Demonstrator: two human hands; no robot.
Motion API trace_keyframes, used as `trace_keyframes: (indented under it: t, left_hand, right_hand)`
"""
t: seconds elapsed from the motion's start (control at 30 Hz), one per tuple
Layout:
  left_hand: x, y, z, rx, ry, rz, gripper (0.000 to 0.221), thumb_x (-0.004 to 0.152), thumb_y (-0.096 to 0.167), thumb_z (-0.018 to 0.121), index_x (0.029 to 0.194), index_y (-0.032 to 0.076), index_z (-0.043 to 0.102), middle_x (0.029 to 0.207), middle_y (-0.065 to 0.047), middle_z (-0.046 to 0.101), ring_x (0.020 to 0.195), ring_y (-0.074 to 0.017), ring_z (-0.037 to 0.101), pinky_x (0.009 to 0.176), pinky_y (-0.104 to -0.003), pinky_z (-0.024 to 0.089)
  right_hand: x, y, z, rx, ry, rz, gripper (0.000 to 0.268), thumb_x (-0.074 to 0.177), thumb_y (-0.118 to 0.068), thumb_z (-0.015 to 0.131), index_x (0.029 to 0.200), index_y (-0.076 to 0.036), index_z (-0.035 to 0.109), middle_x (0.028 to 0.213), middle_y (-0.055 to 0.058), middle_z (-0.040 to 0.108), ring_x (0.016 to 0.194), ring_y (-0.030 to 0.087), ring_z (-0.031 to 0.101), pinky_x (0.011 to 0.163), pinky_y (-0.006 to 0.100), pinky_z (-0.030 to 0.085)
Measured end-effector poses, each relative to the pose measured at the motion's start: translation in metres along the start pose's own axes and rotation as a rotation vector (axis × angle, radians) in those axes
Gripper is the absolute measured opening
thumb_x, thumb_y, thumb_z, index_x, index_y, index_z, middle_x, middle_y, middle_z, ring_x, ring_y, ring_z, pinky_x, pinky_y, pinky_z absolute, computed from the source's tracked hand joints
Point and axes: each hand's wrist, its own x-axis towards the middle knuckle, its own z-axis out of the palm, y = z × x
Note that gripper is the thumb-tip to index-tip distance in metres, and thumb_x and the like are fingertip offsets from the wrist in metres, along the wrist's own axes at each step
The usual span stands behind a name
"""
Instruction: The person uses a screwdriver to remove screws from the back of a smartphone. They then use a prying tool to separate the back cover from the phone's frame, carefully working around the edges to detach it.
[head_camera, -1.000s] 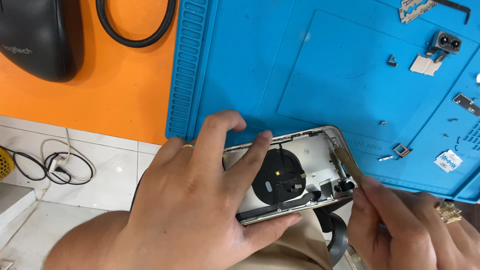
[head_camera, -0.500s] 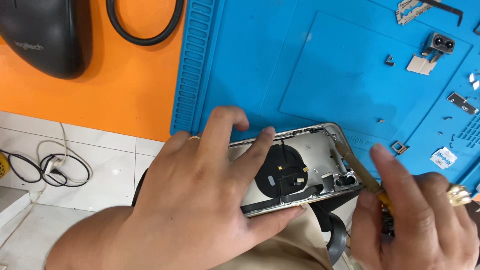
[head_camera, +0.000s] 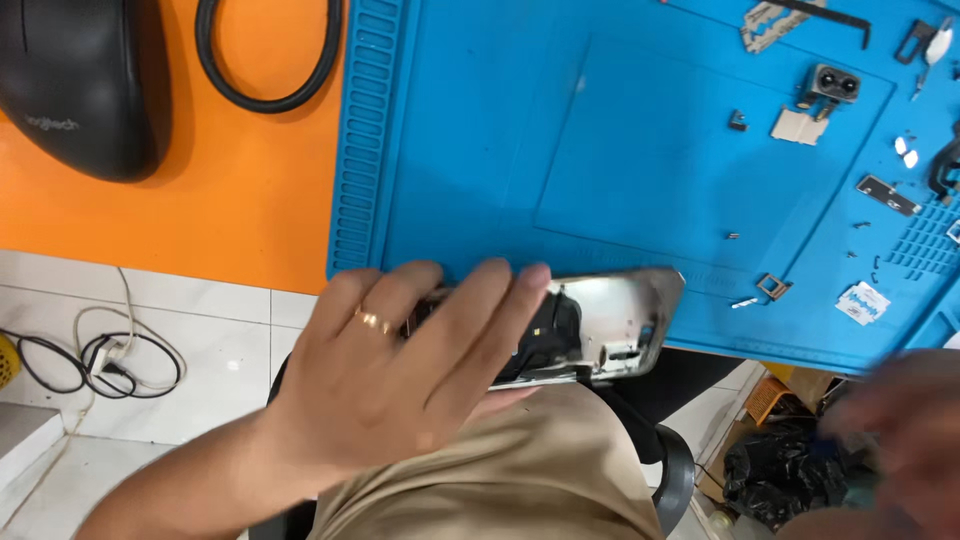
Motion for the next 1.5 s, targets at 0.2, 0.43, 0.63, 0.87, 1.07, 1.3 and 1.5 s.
trace_keyframes:
  t: [0.2, 0.43, 0.63, 0.87, 1.07, 1.3, 1.5]
  left_hand:
    - [0.000, -0.003, 0.007, 0.001, 0.298, 0.195, 0.028, 0.115, 0.046, 0.077, 0.133, 0.024, 0.077, 0.122, 0.008, 0.074, 0.090, -0.0181, 0.065, 0.069, -0.033, 0.040]
    - [0.006, 0.004, 0.004, 0.027, 0.418, 0.170, 0.030, 0.108, 0.056, 0.080, 0.109, 0.026, 0.077, 0.112, 0.021, 0.075, 0.083, -0.0093, 0.064, 0.070, -0.028, 0.035]
    - [0.006, 0.004, 0.004, 0.030, 0.409, 0.183, 0.033, 0.109, 0.059, 0.079, 0.110, 0.026, 0.074, 0.114, 0.022, 0.075, 0.081, -0.0078, 0.065, 0.067, -0.027, 0.035]
    - [0.005, 0.005, 0.004, 0.027, 0.412, 0.175, 0.035, 0.108, 0.060, 0.081, 0.109, 0.026, 0.078, 0.112, 0.023, 0.073, 0.083, -0.0073, 0.063, 0.070, -0.027, 0.035]
    - [0.004, 0.003, -0.001, 0.047, 0.408, 0.187, 0.042, 0.108, 0.066, 0.085, 0.110, 0.024, 0.079, 0.109, 0.023, 0.073, 0.082, -0.0072, 0.065, 0.068, -0.027, 0.035]
    - [0.000, -0.002, 0.002, 0.112, 0.416, 0.281, 0.043, 0.113, 0.067, 0.082, 0.117, 0.025, 0.073, 0.116, 0.020, 0.072, 0.083, -0.0079, 0.062, 0.065, -0.028, 0.029]
    - [0.005, 0.001, -0.002, 0.078, 0.382, 0.239, 0.045, 0.111, 0.067, 0.081, 0.113, 0.022, 0.077, 0.107, 0.021, 0.069, 0.082, -0.0055, 0.064, 0.066, -0.027, 0.030]
  right_hand:
    - [-0.138, -0.027, 0.169, -0.760, 0.338, -1.621, 0.025, 0.091, -0.023, 0.086, 0.108, -0.005, 0.084, 0.055, 0.002, 0.060, 0.042, 0.014, 0.041, 0.047, 0.032, 0.035]
    - [-0.149, -0.027, 0.159, -0.823, 0.266, -1.598, 0.024, 0.086, -0.018, 0.086, 0.106, -0.005, 0.084, 0.067, 0.010, 0.072, 0.047, 0.019, 0.060, 0.049, 0.036, 0.048]
    - [-0.138, -0.016, 0.154, -0.899, 0.290, -1.614, 0.014, 0.091, -0.016, 0.082, 0.104, -0.012, 0.084, 0.051, 0.005, 0.057, 0.038, 0.019, 0.043, 0.044, 0.040, 0.036]
    - [-0.138, -0.018, 0.148, -0.909, 0.255, -1.651, 0.019, 0.089, -0.021, 0.082, 0.107, -0.012, 0.083, 0.053, 0.005, 0.059, 0.039, 0.020, 0.045, 0.045, 0.041, 0.038]
    - [-0.137, -0.014, 0.127, -1.227, 0.267, -1.768, 0.041, 0.093, -0.039, 0.074, 0.127, -0.016, 0.079, 0.066, 0.004, 0.069, 0.052, 0.024, 0.060, 0.055, 0.048, 0.051]
    - [-0.144, -0.017, 0.138, -1.346, 0.323, -1.915, 0.044, 0.095, -0.035, 0.079, 0.131, -0.009, 0.079, 0.074, 0.008, 0.077, 0.055, 0.020, 0.068, 0.049, 0.041, 0.053]
    - [-0.151, -0.020, 0.159, -0.983, 0.240, -1.750, 0.034, 0.091, -0.032, 0.069, 0.107, -0.005, 0.084, 0.055, 0.005, 0.064, 0.039, 0.016, 0.053, 0.043, 0.037, 0.042]
